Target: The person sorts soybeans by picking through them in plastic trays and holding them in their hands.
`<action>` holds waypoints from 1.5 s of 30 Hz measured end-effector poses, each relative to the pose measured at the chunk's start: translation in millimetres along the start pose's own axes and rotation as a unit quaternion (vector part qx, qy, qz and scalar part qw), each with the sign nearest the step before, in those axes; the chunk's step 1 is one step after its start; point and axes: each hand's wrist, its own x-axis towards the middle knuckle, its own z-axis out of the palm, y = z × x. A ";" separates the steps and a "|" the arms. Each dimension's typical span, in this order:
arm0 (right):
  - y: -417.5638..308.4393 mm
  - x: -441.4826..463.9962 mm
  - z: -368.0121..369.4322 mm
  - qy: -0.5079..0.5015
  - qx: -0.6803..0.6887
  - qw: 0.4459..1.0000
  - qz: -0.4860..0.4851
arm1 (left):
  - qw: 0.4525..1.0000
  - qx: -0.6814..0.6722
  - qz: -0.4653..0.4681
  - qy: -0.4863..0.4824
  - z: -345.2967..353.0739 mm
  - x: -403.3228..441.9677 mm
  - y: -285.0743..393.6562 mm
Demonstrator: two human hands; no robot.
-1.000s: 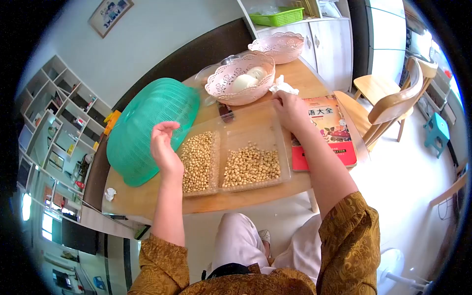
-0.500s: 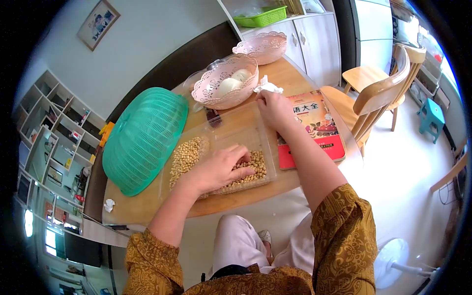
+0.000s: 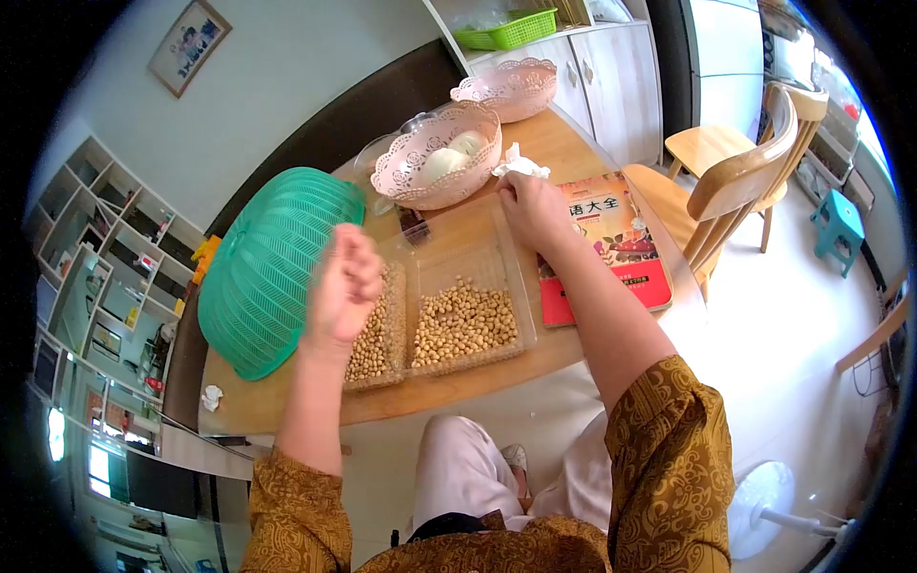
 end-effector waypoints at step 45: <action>1.7 0.3 0.3 -0.014 -0.007 1.000 0.004 | 0.947 -0.190 0.209 0.150 -83.9 -9.0 13.3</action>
